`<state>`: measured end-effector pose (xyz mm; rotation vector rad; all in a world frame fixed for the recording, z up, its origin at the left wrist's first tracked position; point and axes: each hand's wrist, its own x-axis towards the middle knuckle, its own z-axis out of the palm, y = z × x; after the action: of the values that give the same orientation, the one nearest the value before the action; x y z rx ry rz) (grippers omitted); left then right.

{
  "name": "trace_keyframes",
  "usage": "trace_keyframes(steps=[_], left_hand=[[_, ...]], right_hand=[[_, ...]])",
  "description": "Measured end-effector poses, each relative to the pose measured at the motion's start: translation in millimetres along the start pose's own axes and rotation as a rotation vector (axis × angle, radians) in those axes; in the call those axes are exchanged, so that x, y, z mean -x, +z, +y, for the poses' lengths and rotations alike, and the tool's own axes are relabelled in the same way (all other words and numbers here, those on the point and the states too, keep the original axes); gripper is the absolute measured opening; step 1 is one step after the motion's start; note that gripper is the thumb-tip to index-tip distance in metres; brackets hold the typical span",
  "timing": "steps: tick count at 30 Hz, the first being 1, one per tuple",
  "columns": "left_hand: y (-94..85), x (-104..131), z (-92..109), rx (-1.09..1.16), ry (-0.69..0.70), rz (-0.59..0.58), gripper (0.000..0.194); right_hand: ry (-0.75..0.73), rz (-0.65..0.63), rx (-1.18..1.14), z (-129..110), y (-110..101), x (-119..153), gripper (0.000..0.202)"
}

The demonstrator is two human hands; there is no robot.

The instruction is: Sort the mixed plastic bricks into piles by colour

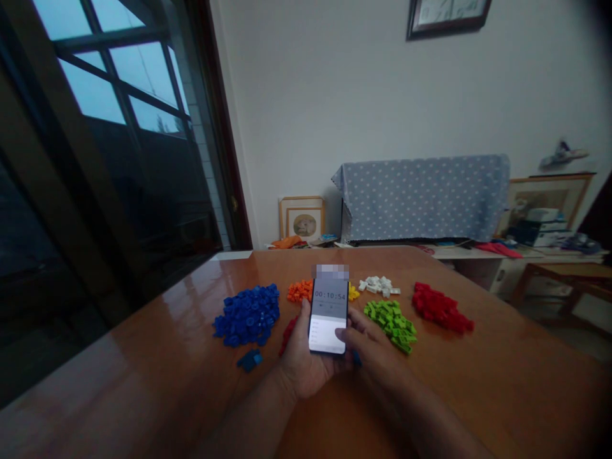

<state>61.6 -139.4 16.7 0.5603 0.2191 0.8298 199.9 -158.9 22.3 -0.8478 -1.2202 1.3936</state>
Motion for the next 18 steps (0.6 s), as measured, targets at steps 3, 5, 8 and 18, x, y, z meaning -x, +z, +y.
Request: trace_keyframes(steps=[3, 5, 8, 18], left_hand=[[0.8, 0.5, 1.2, 0.013, 0.008, 0.006, 0.07], [1.5, 0.7, 1.7, 0.016, 0.017, 0.006, 0.069], [2.8, 0.9, 2.0, 0.015, 0.034, 0.007, 0.07], [2.8, 0.3, 2.8, 0.001, 0.051, 0.014, 0.067]], right_hand=[[-0.012, -0.041, -0.001, -3.4, 1.5, 1.7, 0.049], [-0.017, -0.043, 0.013, -3.3, 1.8, 2.1, 0.054], [-0.037, -0.045, 0.029, -1.0, 2.0, 1.7, 0.06], [-0.119, -0.117, -0.011, -1.5, 4.6, 0.7, 0.063]])
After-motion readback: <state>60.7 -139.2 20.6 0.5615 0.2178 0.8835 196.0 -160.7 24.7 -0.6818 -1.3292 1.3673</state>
